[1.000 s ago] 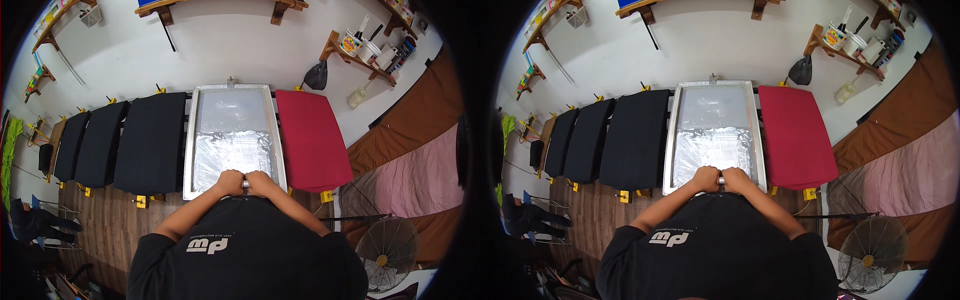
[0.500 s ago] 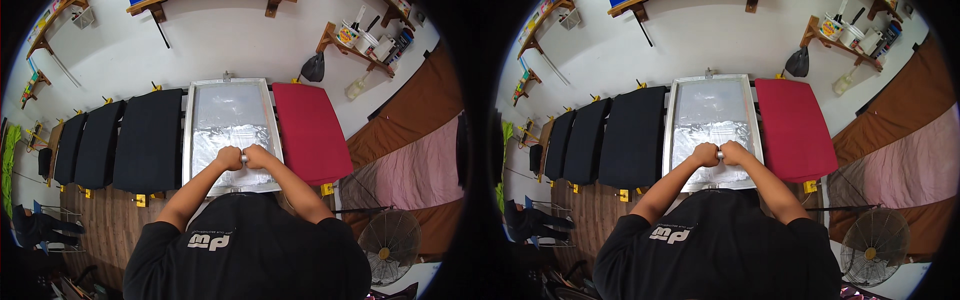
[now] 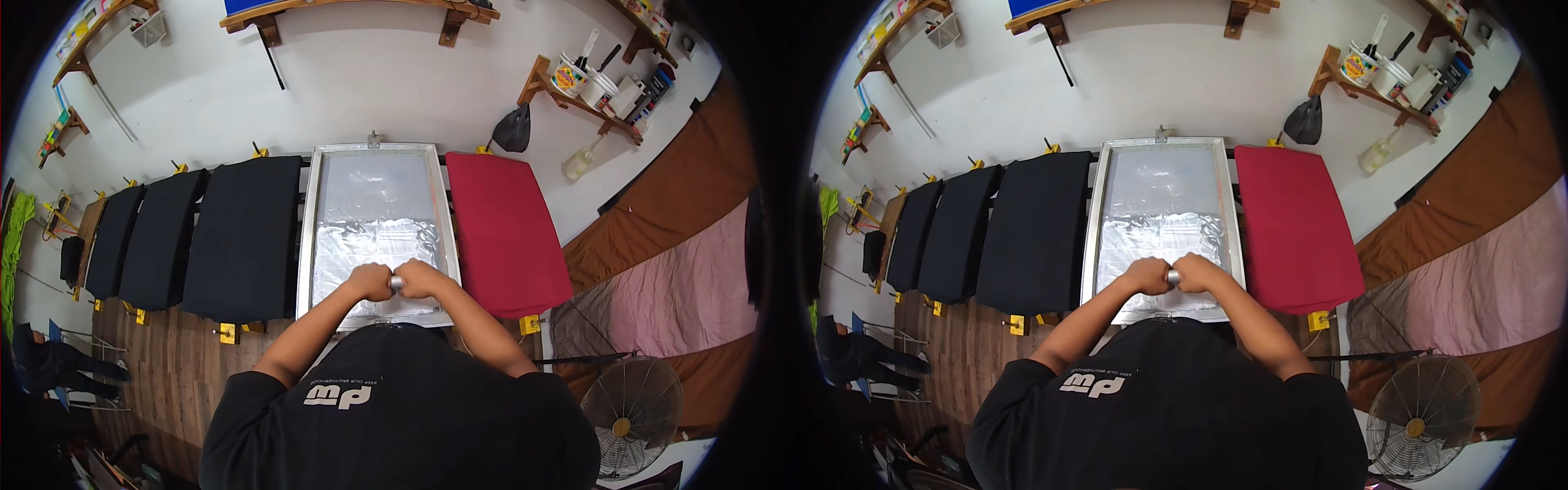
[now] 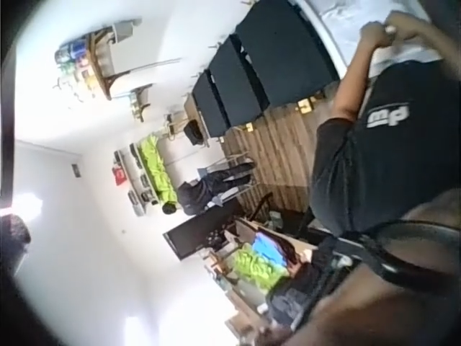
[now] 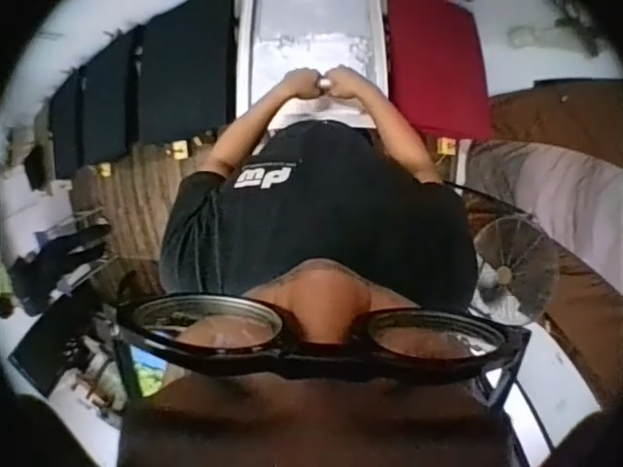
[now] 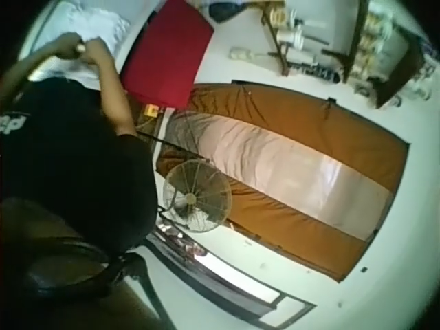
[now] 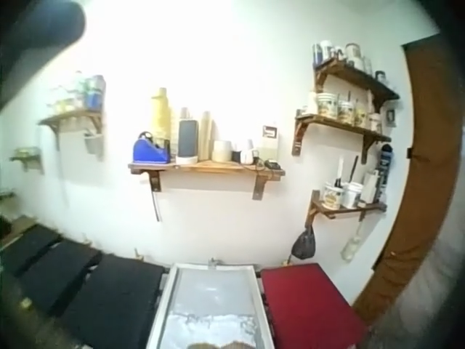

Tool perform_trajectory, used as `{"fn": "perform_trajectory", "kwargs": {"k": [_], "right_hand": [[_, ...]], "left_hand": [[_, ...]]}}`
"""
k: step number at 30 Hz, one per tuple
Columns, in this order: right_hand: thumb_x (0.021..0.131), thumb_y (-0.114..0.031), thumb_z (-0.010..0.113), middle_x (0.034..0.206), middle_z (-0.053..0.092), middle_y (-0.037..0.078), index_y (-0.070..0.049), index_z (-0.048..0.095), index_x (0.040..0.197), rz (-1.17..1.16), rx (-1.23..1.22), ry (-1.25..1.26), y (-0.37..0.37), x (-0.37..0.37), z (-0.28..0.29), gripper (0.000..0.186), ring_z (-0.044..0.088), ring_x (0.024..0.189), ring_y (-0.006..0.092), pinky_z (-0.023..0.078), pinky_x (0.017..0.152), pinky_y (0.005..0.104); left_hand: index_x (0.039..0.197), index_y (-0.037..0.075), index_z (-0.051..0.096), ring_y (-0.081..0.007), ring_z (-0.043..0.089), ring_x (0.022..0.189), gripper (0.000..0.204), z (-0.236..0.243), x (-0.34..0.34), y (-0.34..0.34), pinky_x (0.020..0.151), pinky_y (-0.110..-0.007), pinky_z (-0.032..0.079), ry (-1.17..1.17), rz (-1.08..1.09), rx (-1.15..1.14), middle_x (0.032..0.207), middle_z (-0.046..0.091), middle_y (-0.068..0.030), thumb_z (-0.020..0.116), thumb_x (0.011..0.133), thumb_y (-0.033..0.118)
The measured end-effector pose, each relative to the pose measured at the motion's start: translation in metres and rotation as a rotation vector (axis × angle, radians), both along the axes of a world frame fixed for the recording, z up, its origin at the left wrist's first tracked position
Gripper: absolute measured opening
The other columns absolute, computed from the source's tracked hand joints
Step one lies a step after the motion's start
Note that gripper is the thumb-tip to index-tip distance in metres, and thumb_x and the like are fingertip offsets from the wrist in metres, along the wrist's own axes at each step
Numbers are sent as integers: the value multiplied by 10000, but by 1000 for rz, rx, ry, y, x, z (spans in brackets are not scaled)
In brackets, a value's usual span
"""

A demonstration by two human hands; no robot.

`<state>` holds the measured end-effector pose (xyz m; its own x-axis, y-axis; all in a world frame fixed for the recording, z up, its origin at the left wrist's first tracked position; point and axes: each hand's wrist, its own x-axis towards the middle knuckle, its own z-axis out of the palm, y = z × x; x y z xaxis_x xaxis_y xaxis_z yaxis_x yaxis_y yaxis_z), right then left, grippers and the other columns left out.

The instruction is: Applying ink to a t-shirt using a screen printing frame and squeegee.

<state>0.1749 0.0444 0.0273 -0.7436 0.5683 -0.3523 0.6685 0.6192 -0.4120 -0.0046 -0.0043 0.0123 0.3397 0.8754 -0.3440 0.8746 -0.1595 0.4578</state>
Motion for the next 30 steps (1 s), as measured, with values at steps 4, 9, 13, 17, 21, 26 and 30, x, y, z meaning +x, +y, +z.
{"fn": "perform_trajectory", "kwargs": {"k": [4,9,13,17,21,26,30], "right_hand": [[730,-136,687,920,707,222,-38,688,910,-126,170,136,-1,-1,-26,205,688,894,419,557,810,506],[716,-88,652,944,693,238,-8,663,954,-155,167,151,-56,13,-31,251,674,925,434,548,822,505],[682,-113,680,889,717,255,1,725,882,-74,-21,-14,-47,15,-11,234,702,864,418,567,801,502],[671,-111,673,888,714,253,-17,732,856,-66,-2,28,-7,12,-21,215,699,876,431,569,792,497],[680,-107,680,904,716,246,-35,728,853,-148,145,127,24,-5,-19,193,702,889,423,572,814,502],[660,-116,690,897,719,250,-24,739,848,-113,125,17,24,-3,-22,215,705,890,429,575,826,490],[641,-152,701,856,713,267,-24,746,812,-45,45,-7,-16,7,-27,219,707,848,436,581,788,495]], "left_hand": [[897,46,718,-378,690,877,200,-26,4,1,772,-475,579,-57,73,374,941,701,-174,646,770,182],[860,11,703,-371,699,835,237,-43,13,-37,754,-461,586,-100,-50,349,895,692,-203,674,704,188],[850,67,753,-365,728,844,244,9,14,-36,769,-456,590,10,-89,-22,881,733,-208,670,708,247],[863,107,769,-360,733,906,237,1,11,-6,802,-463,591,-5,8,-30,913,752,-168,672,725,275],[813,83,743,-388,720,827,213,-22,4,32,746,-486,588,13,118,205,854,734,-187,670,705,251],[818,69,749,-392,726,810,253,-21,7,32,749,-485,593,47,60,123,837,734,-209,661,699,274],[822,81,760,-402,725,801,276,-20,11,-9,740,-495,588,8,-39,60,817,729,-218,665,706,313]]}}
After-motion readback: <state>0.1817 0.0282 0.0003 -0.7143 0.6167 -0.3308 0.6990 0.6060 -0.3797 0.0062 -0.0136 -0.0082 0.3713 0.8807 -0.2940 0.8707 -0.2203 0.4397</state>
